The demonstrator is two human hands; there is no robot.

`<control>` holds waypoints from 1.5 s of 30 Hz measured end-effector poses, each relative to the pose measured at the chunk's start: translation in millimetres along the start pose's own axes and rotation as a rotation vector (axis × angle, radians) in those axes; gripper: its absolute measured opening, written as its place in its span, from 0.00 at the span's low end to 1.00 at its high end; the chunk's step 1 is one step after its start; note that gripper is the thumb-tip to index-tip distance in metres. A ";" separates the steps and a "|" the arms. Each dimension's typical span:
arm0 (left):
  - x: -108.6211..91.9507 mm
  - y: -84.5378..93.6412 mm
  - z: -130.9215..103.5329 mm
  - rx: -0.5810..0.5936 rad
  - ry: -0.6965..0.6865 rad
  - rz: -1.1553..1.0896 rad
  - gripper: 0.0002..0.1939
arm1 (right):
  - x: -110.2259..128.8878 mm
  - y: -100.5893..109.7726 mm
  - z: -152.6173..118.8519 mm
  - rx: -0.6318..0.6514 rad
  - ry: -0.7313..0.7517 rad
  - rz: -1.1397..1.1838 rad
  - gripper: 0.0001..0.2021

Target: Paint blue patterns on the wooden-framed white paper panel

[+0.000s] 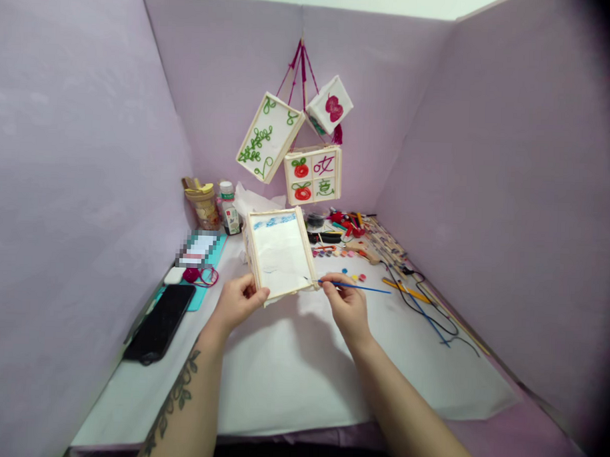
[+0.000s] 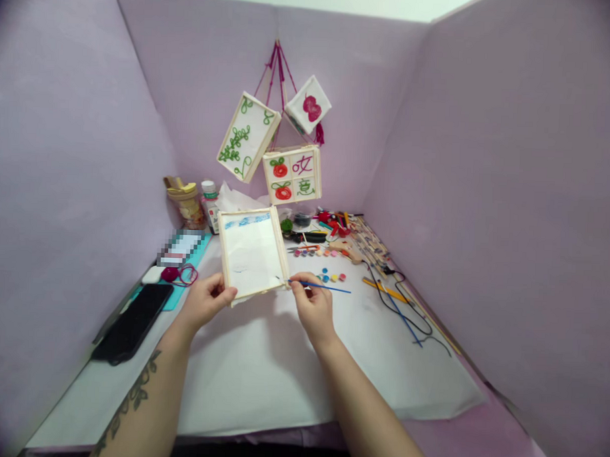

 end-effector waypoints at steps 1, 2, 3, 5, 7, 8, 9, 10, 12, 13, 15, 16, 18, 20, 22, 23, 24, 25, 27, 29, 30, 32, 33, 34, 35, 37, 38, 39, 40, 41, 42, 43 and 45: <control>-0.1 0.0 0.0 0.000 0.000 0.001 0.18 | 1.5 0.6 -0.2 0.001 0.006 -0.030 0.08; -0.3 0.1 0.1 -0.001 -0.001 0.002 0.18 | 3.2 1.1 -0.3 0.004 0.014 -0.063 0.08; -0.5 0.2 0.0 -0.001 -0.003 0.003 0.18 | 5.2 1.5 -0.3 0.009 0.023 -0.095 0.08; -0.9 0.4 -0.2 -0.002 -0.003 0.004 0.18 | 10.2 1.8 -0.1 0.025 0.046 -0.154 0.09; -1.2 0.4 -0.4 0.002 -0.001 0.002 0.18 | 16.1 1.6 0.9 0.048 0.068 -0.200 0.08; -1.3 0.3 -0.6 0.007 0.000 0.001 0.18 | 19.1 1.7 1.9 0.061 0.076 -0.217 0.08; -1.5 0.3 -0.7 0.010 -0.001 0.002 0.18 | 21.9 2.3 3.6 0.073 0.078 -0.228 0.08; -1.6 0.3 -0.8 0.009 -0.002 0.004 0.18 | 24.2 3.6 6.1 0.086 0.073 -0.229 0.07; -1.7 0.6 -0.9 0.004 -0.005 0.010 0.18 | 26.0 10.6 14.4 0.086 0.041 -0.161 0.06; -1.7 0.7 -0.8 0.001 -0.008 0.013 0.18 | 25.3 17.1 20.0 0.059 0.021 -0.081 0.05; -1.6 1.0 -0.4 -0.007 -0.012 0.020 0.18 | 19.0 35.2 32.8 -0.048 -0.010 0.121 0.05; -1.8 1.1 -0.2 -0.010 -0.015 0.022 0.18 | 13.2 45.7 38.9 -0.113 -0.014 0.206 0.06; -2.1 1.4 0.4 -0.013 -0.014 0.028 0.18 | -3.1 65.4 47.9 -0.212 -0.006 0.246 0.08; -2.5 1.4 1.0 -0.006 -0.010 0.032 0.18 | -24.9 80.8 51.2 -0.252 0.002 0.124 0.10; -2.9 1.6 1.5 -0.007 -0.007 0.038 0.18 | -50.5 89.6 49.6 -0.234 -0.008 -0.053 0.11; -2.9 1.9 1.8 -0.011 -0.008 0.041 0.19 | -63.1 91.6 48.1 -0.209 -0.011 -0.118 0.11; -2.9 2.1 2.0 -0.017 -0.009 0.044 0.19 | -74.3 92.6 46.5 -0.185 -0.006 -0.170 0.11; -2.7 2.4 2.2 -0.022 -0.011 0.047 0.19 | -83.7 92.6 45.3 -0.158 -0.001 -0.211 0.11; -1.8 2.2 2.7 -0.022 -0.013 0.052 0.19 | -95.9 91.0 44.8 -0.120 0.015 -0.268 0.12; -0.5 2.0 3.1 -0.020 -0.010 0.051 0.18 | -100.8 88.1 46.5 -0.094 0.025 -0.311 0.12; 0.1 1.9 3.2 -0.019 -0.008 0.050 0.18 | -101.5 86.7 47.8 -0.086 0.025 -0.325 0.12; 1.0 1.5 3.2 -0.015 -0.005 0.050 0.18 | -102.1 84.1 50.2 -0.077 0.017 -0.339 0.12; 1.2 1.3 3.2 -0.013 -0.005 0.052 0.18 | -102.5 83.4 51.2 -0.078 0.011 -0.339 0.12; 1.4 1.3 3.1 -0.012 -0.006 0.056 0.18 | -103.1 82.8 51.9 -0.079 0.005 -0.337 0.12; 1.5 1.3 2.9 -0.013 -0.008 0.058 0.18 | -103.8 82.5 52.5 -0.080 0.002 -0.334 0.12; 2.2 1.5 2.5 -0.018 -0.010 0.061 0.18 | -105.5 81.8 53.5 -0.077 0.001 -0.333 0.11; 2.7 1.7 2.2 -0.019 -0.010 0.061 0.18 | -106.3 81.5 54.0 -0.074 0.001 -0.335 0.11; 3.4 1.7 2.0 -0.019 -0.010 0.061 0.18 | -107.0 81.2 54.4 -0.072 0.001 -0.337 0.11; 4.2 1.7 1.8 -0.017 -0.009 0.060 0.18 | -107.6 80.9 54.7 -0.072 0.000 -0.340 0.11; 5.0 1.5 1.8 -0.013 -0.007 0.059 0.18 | -108.1 80.6 55.0 -0.073 -0.004 -0.343 0.11; 5.6 1.2 1.8 -0.007 -0.006 0.055 0.18 | -108.5 80.2 55.2 -0.076 -0.008 -0.344 0.11; 5.9 0.8 2.0 -0.002 -0.005 0.050 0.18 | -109.0 79.8 55.3 -0.079 -0.012 -0.340 0.11; 5.0 0.4 2.4 0.003 -0.007 0.041 0.18 | -110.6 79.1 55.5 -0.086 -0.025 -0.315 0.11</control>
Point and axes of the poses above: each hand's wrist, its own z-axis towards the middle knuckle, its own y-axis out of the back of the hand, x = y × z, the point moved 5 cm from there along z, towards the middle knuckle, and after that the axes turned 7 degrees about x, right-handed, at the moved point
